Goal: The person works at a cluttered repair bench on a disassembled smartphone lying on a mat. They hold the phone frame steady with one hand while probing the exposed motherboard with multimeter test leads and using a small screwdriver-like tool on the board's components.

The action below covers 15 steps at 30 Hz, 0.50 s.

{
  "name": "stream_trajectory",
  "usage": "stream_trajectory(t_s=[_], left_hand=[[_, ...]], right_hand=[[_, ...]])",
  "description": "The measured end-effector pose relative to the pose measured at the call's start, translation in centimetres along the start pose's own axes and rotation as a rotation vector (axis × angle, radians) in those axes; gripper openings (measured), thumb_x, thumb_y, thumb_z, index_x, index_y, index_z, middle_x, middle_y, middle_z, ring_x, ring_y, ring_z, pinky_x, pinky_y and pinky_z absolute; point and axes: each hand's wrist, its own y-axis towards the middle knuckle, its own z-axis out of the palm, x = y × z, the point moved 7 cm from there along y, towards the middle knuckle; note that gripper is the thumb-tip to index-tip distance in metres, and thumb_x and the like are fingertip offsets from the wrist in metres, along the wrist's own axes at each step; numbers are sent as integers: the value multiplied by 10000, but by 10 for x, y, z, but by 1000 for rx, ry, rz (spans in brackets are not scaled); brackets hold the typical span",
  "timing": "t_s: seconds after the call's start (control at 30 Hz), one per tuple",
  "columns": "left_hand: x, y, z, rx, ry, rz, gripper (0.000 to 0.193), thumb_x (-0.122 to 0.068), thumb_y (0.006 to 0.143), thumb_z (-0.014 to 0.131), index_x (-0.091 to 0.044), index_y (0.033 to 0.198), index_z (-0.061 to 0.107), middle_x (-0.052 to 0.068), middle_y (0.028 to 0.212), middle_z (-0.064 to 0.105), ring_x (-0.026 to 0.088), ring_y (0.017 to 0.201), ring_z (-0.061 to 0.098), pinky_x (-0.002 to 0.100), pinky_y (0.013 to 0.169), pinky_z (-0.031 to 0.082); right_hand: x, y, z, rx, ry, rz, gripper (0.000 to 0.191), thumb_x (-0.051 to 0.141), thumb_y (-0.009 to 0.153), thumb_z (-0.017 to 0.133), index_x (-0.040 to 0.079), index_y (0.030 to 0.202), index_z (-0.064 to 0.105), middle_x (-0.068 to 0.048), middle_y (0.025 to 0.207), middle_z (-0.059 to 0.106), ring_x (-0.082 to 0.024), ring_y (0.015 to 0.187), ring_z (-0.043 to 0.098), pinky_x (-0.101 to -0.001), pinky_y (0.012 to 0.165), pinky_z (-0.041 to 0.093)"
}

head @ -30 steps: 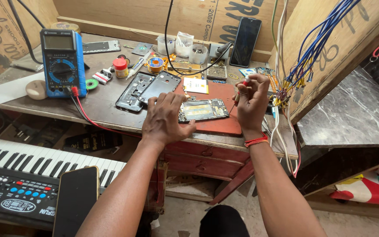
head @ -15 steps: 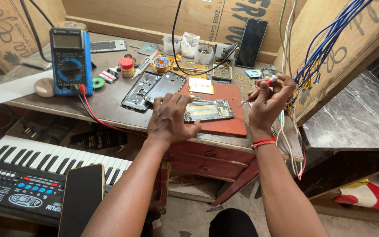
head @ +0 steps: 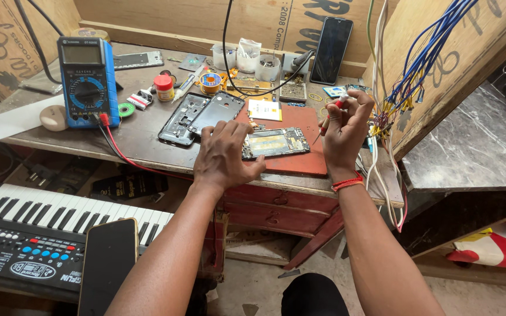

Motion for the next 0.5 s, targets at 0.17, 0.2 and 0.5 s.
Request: stream_trajectory(t_s=[0.17, 0.2, 0.5], left_hand=[[0, 0, 2, 9, 9, -9, 505, -409, 700, 790, -105, 1088, 682, 55, 1024, 667, 243, 1000, 611, 422, 926, 399], [0, -1, 2, 6, 9, -6, 500, -408, 704, 788, -104, 1086, 681, 54, 1027, 667, 243, 1005, 613, 423, 931, 399], [2, 0, 3, 7, 13, -5, 490, -408, 710, 786, -105, 1081, 680, 52, 1034, 668, 236, 1015, 619, 425, 933, 397]], right_hand=[[-3, -1, -1, -2, -26, -8, 308, 100, 1135, 615, 69, 1343, 391, -76, 1008, 601, -102, 656, 595, -248, 568, 494], [-3, 0, -1, 4, -22, -10, 309, 101, 1136, 617, 70, 1344, 391, -76, 1006, 602, -102, 659, 591, -248, 571, 493], [-4, 0, 1, 9, -35, -13, 311, 116, 1133, 618, 72, 1345, 395, -69, 996, 600, -96, 662, 586, -248, 599, 526]])
